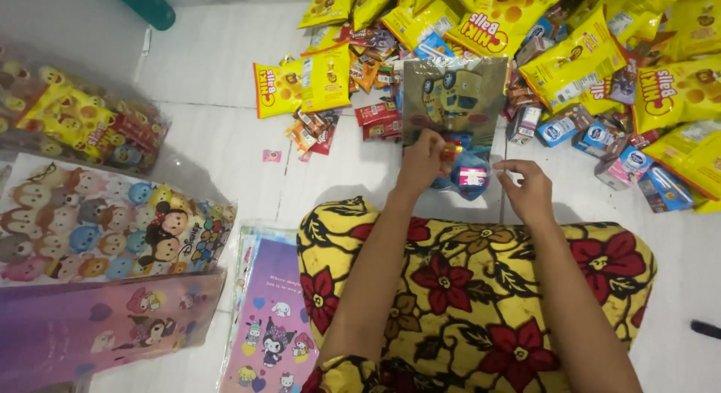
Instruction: The person is sorting and packing small snack bags and sticker sheets into larger clear plastic bags on the floor.
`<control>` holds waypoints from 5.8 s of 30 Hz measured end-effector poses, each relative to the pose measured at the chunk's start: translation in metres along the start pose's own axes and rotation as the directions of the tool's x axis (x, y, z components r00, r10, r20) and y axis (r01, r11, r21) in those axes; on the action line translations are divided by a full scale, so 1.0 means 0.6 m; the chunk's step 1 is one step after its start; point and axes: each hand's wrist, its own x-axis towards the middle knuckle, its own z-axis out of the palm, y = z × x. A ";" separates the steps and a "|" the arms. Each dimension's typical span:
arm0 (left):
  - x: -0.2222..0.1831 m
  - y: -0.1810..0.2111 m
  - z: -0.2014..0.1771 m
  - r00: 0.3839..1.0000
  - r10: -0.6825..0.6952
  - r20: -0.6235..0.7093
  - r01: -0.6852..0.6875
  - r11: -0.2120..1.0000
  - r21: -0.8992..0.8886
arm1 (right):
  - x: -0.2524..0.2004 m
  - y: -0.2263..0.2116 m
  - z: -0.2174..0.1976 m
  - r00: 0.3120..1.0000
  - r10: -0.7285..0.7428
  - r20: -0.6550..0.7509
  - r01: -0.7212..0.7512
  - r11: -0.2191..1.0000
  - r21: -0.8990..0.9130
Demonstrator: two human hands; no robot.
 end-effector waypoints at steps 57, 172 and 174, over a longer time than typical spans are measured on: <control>0.138 -0.214 -0.243 0.725 -0.688 0.014 0.493 0.534 0.687 | 0.031 0.035 0.008 0.987 0.134 0.083 -0.131 0.990 -0.046; 0.044 -0.199 -0.084 0.466 -0.662 -0.587 0.850 0.519 0.088 | 0.017 -0.019 -0.002 0.991 0.104 0.081 -0.112 0.989 0.093; 0.047 -0.193 -0.078 0.483 -0.664 -0.570 0.796 0.605 -0.031 | 0.017 -0.018 -0.003 0.991 0.099 0.088 -0.106 0.990 0.089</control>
